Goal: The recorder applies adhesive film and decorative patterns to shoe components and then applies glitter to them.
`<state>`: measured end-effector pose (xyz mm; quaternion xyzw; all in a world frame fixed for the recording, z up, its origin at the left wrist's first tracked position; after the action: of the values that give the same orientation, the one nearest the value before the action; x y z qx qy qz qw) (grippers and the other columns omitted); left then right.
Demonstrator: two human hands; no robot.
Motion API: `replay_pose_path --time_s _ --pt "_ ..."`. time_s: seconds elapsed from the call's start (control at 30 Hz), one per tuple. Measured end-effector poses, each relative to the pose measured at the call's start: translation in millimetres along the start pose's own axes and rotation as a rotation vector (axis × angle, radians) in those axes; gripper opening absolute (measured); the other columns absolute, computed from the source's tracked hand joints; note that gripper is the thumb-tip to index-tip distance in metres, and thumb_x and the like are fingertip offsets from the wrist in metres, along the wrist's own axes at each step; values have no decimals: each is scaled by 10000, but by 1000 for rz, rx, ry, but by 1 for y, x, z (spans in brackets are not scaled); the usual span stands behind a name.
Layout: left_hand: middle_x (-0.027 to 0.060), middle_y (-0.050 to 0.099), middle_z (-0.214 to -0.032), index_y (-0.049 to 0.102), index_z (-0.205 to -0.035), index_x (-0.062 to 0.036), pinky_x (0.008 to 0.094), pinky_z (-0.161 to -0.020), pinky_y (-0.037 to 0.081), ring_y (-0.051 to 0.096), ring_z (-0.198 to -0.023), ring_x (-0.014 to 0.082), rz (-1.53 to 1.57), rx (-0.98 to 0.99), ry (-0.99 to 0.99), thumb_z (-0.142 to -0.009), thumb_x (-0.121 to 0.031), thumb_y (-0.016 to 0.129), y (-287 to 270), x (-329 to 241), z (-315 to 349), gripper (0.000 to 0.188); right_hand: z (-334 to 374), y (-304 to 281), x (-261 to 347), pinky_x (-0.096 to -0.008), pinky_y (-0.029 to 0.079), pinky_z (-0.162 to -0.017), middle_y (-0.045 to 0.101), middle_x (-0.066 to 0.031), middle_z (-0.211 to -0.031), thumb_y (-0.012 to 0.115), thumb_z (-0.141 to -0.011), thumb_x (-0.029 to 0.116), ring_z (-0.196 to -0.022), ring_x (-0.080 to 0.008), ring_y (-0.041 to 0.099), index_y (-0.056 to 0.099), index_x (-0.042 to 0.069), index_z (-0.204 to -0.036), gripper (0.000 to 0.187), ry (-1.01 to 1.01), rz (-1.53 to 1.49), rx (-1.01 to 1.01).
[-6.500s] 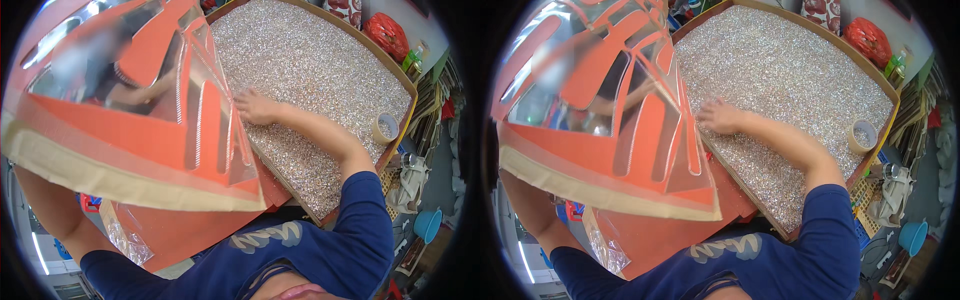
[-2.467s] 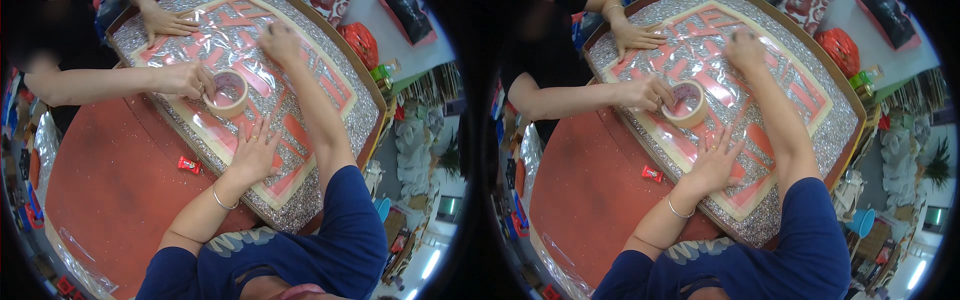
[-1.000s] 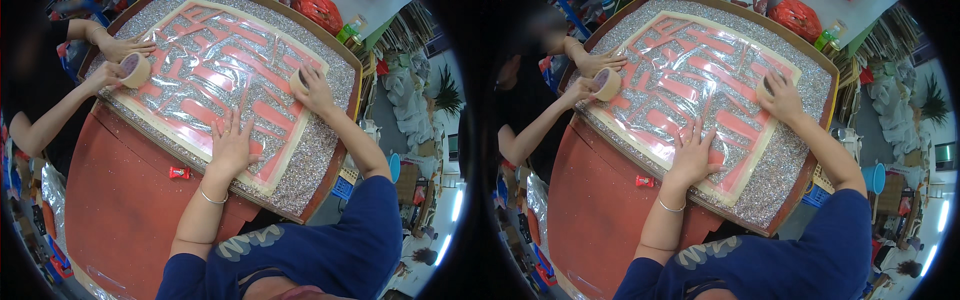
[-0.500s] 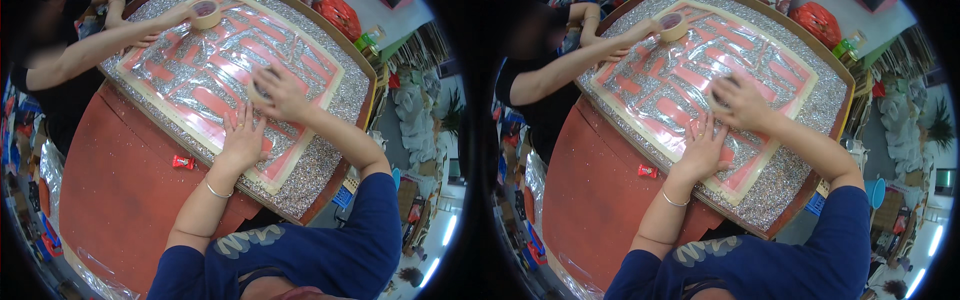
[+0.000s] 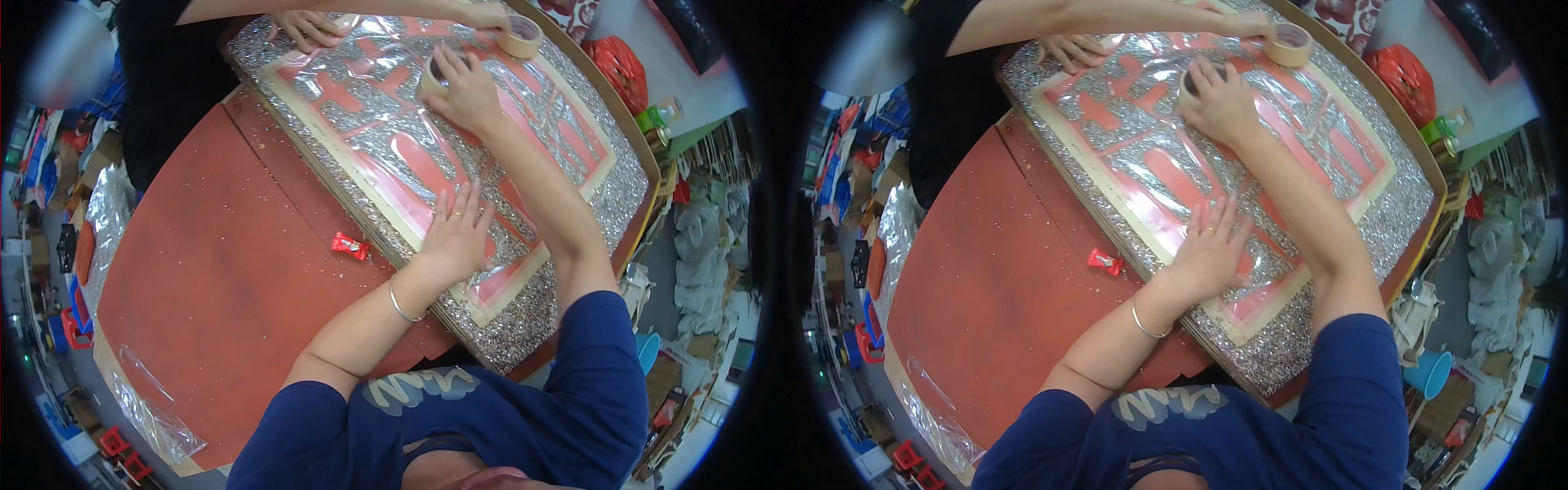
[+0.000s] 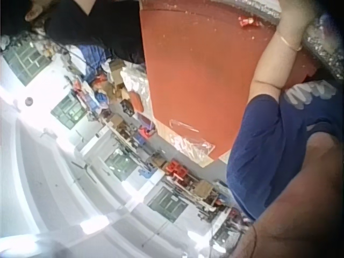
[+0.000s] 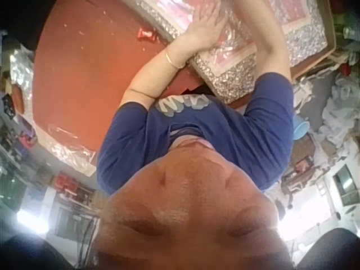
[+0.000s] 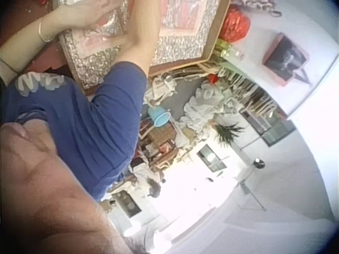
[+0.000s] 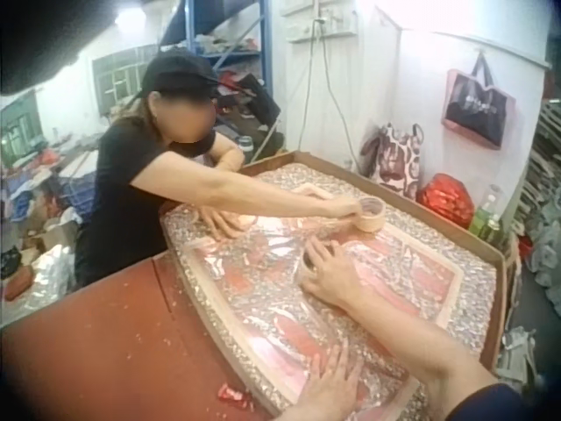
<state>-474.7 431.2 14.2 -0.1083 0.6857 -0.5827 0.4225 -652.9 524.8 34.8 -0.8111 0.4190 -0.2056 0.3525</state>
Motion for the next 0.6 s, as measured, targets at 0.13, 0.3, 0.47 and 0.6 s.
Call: replay_pose_path --time_s 0.13,0.3,0.47,0.6 --pt "315 138 -1486 276 -1431 -6 598 -1103 106 124 -1406 424 5 27 -48 -709 -469 725 -1 2 7 968 24 -20 42 -454 457 -901 524 -150 -1291 707 -732 311 -1094 -387 509 496 17 -1271 648 -150 -94 192" --pt "309 151 -1485 278 -1431 -2 606 -1100 106 116 -1406 426 71 27 6 -695 -449 743 -3 1 2 979 -13 13 55 -465 455 -884 518 -105 -1312 711 -732 342 -1139 -379 471 497 44 -1283 662 -150 -15 121" --pt "295 183 -1479 276 -1436 -14 602 -1106 86 116 -1407 419 76 78 -18 -699 -444 736 1 7 3 969 19 -27 82 -473 423 -940 479 -136 -1352 701 -755 354 -1151 -393 468 450 29 -1331 707 -378 -283 361" --pt "259 213 -1481 269 -1440 -21 577 -1122 61 112 -1408 409 31 187 -18 -700 -455 725 -7 -2 2 972 -16 10 96 -450 456 -902 502 -127 -1324 702 -748 355 -1123 -379 482 464 28 -1308 690 -232 -159 248"
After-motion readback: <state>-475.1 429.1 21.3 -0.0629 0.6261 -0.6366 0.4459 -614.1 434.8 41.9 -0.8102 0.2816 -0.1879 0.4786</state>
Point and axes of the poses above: each hand's wrist, its own z-axis away from the middle knuckle, its own y-axis out of the palm, x = y × z, the point moved 2 cm from there along -z, towards the middle knuckle
